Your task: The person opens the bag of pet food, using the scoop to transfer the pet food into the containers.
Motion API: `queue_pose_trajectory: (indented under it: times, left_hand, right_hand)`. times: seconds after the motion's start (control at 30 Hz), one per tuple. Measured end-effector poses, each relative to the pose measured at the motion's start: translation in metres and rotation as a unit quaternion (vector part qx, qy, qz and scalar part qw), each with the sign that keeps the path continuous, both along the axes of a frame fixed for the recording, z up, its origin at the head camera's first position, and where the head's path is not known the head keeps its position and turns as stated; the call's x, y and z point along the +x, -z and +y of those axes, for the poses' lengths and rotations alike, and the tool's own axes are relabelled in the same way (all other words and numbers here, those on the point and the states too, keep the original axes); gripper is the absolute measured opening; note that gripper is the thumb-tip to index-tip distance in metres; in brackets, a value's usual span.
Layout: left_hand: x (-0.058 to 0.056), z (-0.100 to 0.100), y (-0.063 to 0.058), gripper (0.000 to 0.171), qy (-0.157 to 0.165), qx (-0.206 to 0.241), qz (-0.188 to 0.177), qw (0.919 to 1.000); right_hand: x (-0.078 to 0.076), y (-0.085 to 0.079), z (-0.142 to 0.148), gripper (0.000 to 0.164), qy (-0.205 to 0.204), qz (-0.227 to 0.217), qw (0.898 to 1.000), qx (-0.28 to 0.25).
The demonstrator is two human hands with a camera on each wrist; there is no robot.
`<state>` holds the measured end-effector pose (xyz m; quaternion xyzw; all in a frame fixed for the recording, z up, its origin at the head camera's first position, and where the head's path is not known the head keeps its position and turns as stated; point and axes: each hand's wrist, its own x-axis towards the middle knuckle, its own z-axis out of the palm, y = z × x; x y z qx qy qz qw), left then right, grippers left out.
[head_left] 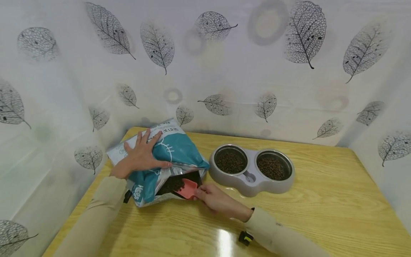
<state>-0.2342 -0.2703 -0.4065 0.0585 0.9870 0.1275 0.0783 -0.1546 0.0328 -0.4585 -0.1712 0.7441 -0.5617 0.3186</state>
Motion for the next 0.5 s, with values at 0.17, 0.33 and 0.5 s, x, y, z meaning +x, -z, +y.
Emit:
queue_pose_trajectory:
  times: [0.17,0.33,0.5]
  left_hand:
    - [0.001,0.001,-0.001,0.13,0.0,0.0,-0.001,1.0]
    - [0.001,0.001,0.0,0.13,0.0,-0.003,-0.001,1.0]
    - [0.002,0.002,0.0,0.129,0.001,-0.001,0.004,1.0]
  right_hand:
    - [0.005,-0.002,0.009,0.038,0.003,-0.044,0.998,-0.037]
    - [0.009,-0.003,0.02,0.039,0.014,-0.077,0.994,-0.072]
    - [0.01,-0.005,0.028,0.039,0.017,-0.086,0.993,-0.081]
